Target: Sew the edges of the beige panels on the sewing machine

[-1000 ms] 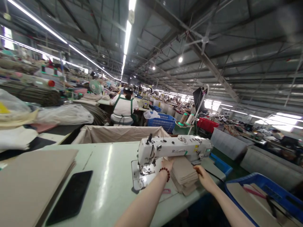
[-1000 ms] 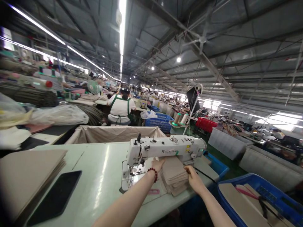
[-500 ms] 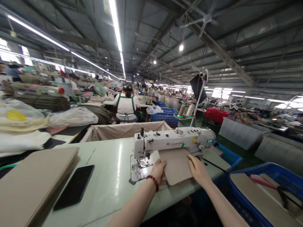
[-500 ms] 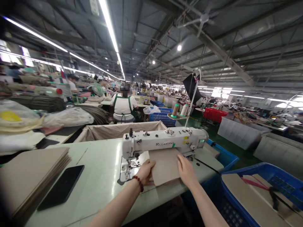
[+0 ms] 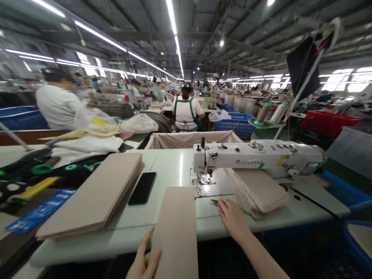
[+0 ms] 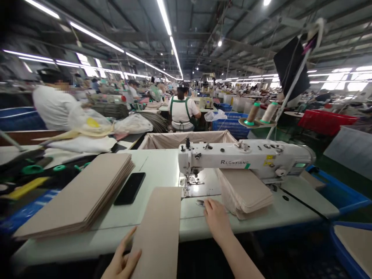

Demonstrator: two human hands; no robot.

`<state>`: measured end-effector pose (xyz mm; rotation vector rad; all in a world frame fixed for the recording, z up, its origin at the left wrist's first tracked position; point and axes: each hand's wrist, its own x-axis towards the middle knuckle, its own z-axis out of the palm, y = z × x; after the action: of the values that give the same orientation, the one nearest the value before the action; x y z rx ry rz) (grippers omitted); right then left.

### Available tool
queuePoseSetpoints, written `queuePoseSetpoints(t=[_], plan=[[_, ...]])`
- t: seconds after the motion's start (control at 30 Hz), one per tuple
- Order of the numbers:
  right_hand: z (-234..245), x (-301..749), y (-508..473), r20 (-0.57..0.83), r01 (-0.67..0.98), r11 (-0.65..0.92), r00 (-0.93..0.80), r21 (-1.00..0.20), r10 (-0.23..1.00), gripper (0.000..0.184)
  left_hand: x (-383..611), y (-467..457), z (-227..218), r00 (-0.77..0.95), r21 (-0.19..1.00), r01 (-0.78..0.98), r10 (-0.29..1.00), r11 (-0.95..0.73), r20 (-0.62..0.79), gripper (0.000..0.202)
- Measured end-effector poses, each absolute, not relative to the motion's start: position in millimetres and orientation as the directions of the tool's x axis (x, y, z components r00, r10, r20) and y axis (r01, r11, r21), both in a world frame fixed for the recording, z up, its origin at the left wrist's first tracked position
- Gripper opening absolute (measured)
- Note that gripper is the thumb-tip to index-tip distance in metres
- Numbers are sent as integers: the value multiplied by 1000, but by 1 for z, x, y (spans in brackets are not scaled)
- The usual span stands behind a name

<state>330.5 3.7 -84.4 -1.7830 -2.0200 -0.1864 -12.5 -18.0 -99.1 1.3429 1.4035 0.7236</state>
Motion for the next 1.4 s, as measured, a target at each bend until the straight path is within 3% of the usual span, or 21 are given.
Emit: queuePoseSetpoints(t=[0.07, 0.13, 0.2, 0.27, 0.37, 0.5, 0.67, 0.8, 1.13, 1.4], plan=[[-98, 331, 17, 386, 970, 153, -69, -191, 920, 30, -12, -13, -90, 167, 762, 647, 968, 36, -188, 58], [-103, 337, 26, 368, 971, 142, -64, -190, 928, 28, -5, -4, -77, 200, 498, 860, 972, -113, -126, 46], [-101, 341, 33, 355, 974, 121, -46, -191, 934, 27, 6, 12, -68, 242, 277, 932, 970, -233, 0, 36], [-96, 338, 39, 342, 974, 111, -38, -198, 939, 26, 17, 33, -66, 334, 187, 914, 928, -361, 163, 29], [-91, 326, 49, 307, 966, 143, -72, -215, 949, 22, 31, 67, -75, 456, 182, 842, 850, -508, 263, 26], [-88, 311, 67, 235, 947, 223, -168, -233, 957, 22, 38, 83, -89, 556, 168, 788, 802, -592, 220, 42], [-82, 300, 97, 160, 928, 294, -262, -230, 952, 58, 39, 58, -89, 617, 68, 769, 766, -636, 181, 59], [-76, 299, 108, 87, 934, 291, -279, -208, 956, 61, 40, 48, -85, 609, 35, 783, 777, -621, 160, 59], [-87, 313, 99, 149, 936, 248, -216, -248, 965, 56, 66, 94, -80, 596, 158, 779, 795, -606, 109, 56], [-89, 313, 99, 146, 939, 261, -232, -226, 962, 68, 75, 109, -76, 644, 224, 728, 758, -648, 99, 58]])
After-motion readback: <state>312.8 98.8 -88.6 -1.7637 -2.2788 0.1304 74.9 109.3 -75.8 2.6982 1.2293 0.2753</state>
